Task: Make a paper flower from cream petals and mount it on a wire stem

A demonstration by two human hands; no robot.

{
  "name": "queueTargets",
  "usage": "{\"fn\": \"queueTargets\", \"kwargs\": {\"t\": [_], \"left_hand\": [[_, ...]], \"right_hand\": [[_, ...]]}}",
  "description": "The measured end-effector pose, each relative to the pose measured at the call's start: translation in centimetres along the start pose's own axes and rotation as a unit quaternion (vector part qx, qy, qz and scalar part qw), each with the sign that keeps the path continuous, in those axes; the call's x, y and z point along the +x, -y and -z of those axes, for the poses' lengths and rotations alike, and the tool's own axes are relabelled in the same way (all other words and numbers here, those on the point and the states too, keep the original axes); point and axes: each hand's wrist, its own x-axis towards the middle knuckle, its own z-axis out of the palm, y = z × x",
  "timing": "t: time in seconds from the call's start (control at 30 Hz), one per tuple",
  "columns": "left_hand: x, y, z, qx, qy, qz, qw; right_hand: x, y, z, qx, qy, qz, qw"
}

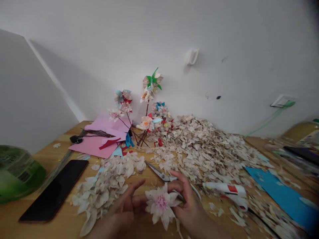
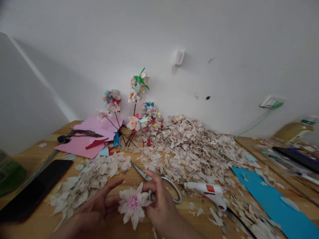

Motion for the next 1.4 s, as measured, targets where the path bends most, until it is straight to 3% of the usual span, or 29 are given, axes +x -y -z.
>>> {"fn": "queueTargets", "kwargs": {"t": [0.2, 0.3, 0.4, 0.47, 0.57, 0.67, 0.73, 0.83, 1.0, 1.13, 1.3, 1.4], "left_hand": [[-0.3, 0.3, 0.3, 0.066, -0.013, -0.047, 0.997], [-0.5, 0.1, 0.3, 0.056, -0.007, -0.038, 0.998], [-0.5, -0.2, 0.2, 0.036, -0.057, -0.033, 0.997], [-0.5, -0.5, 0.1, 0.029, -0.113, -0.059, 0.991], [-0.4, -1.0, -0.1, 0.062, -0.228, -0.138, 0.962], [-0.1, -1.3, -0.6, 0.149, -0.347, -0.248, 0.892], [0.0, -1.1, -1.1, 0.213, -0.381, -0.293, 0.851], [0.2, -0.3, -1.9, 0.278, -0.381, -0.301, 0.829], [0.6, 1.8, -2.7, 0.291, -0.353, -0.286, 0.842], [0.7, 2.6, -2.9, 0.294, -0.354, -0.254, 0.851], [0.6, 2.6, -3.0, 0.323, -0.382, -0.311, 0.808], [0.6, 2.6, -2.9, 0.330, -0.372, -0.318, 0.807]], "right_hand": [[-0.2, -0.5, -0.2, 0.018, -0.010, -0.023, 1.000], [0.0, -0.8, -0.5, 0.058, -0.040, -0.055, 0.996], [0.5, -0.8, -0.7, 0.143, -0.070, -0.115, 0.981], [0.9, -0.6, -0.7, 0.232, -0.085, -0.168, 0.954], [1.4, 0.0, -0.5, 0.378, -0.092, -0.245, 0.888], [1.4, 1.0, -0.4, 0.474, -0.062, -0.308, 0.823], [1.3, 1.6, -0.5, 0.492, -0.045, -0.331, 0.804], [1.2, 2.1, -0.9, 0.491, -0.044, -0.338, 0.801], [0.9, 2.3, -2.0, 0.477, -0.050, -0.329, 0.814], [0.3, 1.9, -3.0, 0.446, -0.052, -0.315, 0.836], [0.0, 1.3, -3.4, 0.392, -0.014, -0.265, 0.881], [0.0, 1.4, -3.2, 0.374, 0.002, -0.238, 0.896]]}}
